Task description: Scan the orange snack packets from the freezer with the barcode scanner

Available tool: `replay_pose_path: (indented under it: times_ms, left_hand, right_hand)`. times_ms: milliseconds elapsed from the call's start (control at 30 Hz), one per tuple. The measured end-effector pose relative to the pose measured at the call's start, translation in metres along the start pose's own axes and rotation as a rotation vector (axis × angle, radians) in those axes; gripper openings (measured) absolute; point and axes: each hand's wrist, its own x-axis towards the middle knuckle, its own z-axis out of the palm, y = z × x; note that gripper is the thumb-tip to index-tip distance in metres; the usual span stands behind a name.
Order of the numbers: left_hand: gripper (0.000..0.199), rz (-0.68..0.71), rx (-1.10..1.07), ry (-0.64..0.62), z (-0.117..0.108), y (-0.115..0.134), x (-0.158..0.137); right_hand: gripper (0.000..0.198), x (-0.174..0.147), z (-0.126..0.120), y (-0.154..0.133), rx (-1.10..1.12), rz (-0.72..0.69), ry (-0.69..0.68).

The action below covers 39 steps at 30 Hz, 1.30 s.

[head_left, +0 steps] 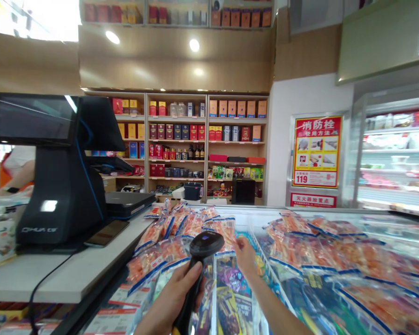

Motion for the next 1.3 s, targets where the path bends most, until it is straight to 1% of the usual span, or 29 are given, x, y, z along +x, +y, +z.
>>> replay_pose_path:
  times_ms: [100,200,267,367,433,500,533,600,633,667,700,733,800,833,867,900,933,1000,1067,1100,1133,1200,1267,1300]
  left_hand:
    - [0.03,0.01,-0.021,-0.023,0.007,0.001,0.003]
    - [0.029,0.002,-0.038,-0.048,0.013,0.0,0.01]
    - [0.028,0.003,-0.054,-0.067,0.018,-0.003,0.015]
    - [0.029,-0.025,-0.063,-0.114,0.026,-0.009,0.023]
    - [0.03,-0.027,-0.05,-0.117,0.032,-0.014,0.027]
    - [0.031,-0.007,-0.041,-0.104,0.039,-0.019,0.031]
    - [0.031,0.01,-0.035,-0.098,0.043,-0.022,0.033]
    - [0.032,0.041,0.008,-0.101,0.052,-0.028,0.04]
    - [0.032,0.054,0.05,-0.107,0.056,-0.03,0.044]
    - [0.032,0.076,0.098,-0.114,0.061,-0.033,0.049]
    - [0.032,0.081,0.126,-0.102,0.065,-0.035,0.054]
    - [0.033,0.085,0.148,-0.086,0.07,-0.038,0.059]
    - [0.034,0.1,0.194,-0.049,0.08,-0.042,0.068]
    - [0.033,0.119,0.225,-0.026,0.084,-0.045,0.071]
    - [0.032,0.145,0.262,-0.003,0.087,-0.047,0.074]
    - [0.03,0.173,0.306,0.018,0.088,-0.048,0.077]
    - [0.028,0.199,0.359,0.033,0.086,-0.049,0.078]
    - [0.025,0.24,0.488,0.06,0.072,-0.048,0.081]
    - [0.026,0.268,0.644,0.122,0.042,-0.041,0.084]
    - [0.031,0.286,0.724,0.184,0.022,-0.036,0.085]
    - [0.034,0.304,0.808,0.276,0.0,-0.03,0.087]
    - [0.037,0.284,0.974,0.464,-0.043,-0.019,0.09]
    - [0.034,0.22,1.127,0.57,-0.076,-0.013,0.094]
    - [0.03,0.184,1.198,0.585,-0.086,-0.014,0.097]
  right_hand:
    - [0.023,0.007,-0.014,0.002,-0.035,0.03,0.026]
    - [0.026,0.016,-0.042,0.009,-0.109,0.063,0.103]
    - [0.029,0.02,-0.07,0.018,-0.168,0.08,0.177]
    - [0.032,0.021,-0.118,0.038,-0.287,0.125,0.279]
    - [0.033,0.019,-0.15,0.051,-0.383,0.149,0.342]
    - [0.036,0.016,-0.174,0.06,-0.498,0.123,0.438]
    - [0.038,0.014,-0.18,0.06,-0.551,0.085,0.503]
    - [0.043,0.01,-0.181,0.053,-0.586,-0.034,0.594]
    - [0.044,0.008,-0.174,0.045,-0.542,-0.096,0.582]
    - [0.044,0.004,-0.163,0.035,-0.451,-0.138,0.515]
    - [0.043,-0.001,-0.149,0.023,-0.32,-0.157,0.381]
    - [0.043,-0.006,-0.132,0.01,-0.161,-0.123,0.213]
    - [0.04,-0.018,-0.098,-0.014,0.194,0.041,-0.224]
    - [0.041,-0.024,-0.082,-0.024,0.347,0.137,-0.373]
    - [0.041,-0.029,-0.069,-0.032,0.473,0.217,-0.435]
    - [0.041,-0.032,-0.058,-0.038,0.574,0.285,-0.449]
    - [0.04,-0.034,-0.05,-0.042,0.646,0.346,-0.419]
    - [0.036,-0.034,-0.043,-0.046,0.741,0.453,-0.32]
    - [0.034,-0.03,-0.045,-0.046,0.822,0.57,-0.278]
    - [0.034,-0.028,-0.047,-0.046,0.87,0.621,-0.284]
    - [0.034,-0.026,-0.05,-0.046,0.923,0.661,-0.307]
    - [0.033,-0.023,-0.055,-0.048,1.019,0.714,-0.373]
    - [0.031,-0.021,-0.057,-0.052,1.081,0.751,-0.428]
    - [0.031,-0.02,-0.057,-0.054,1.099,0.764,-0.447]
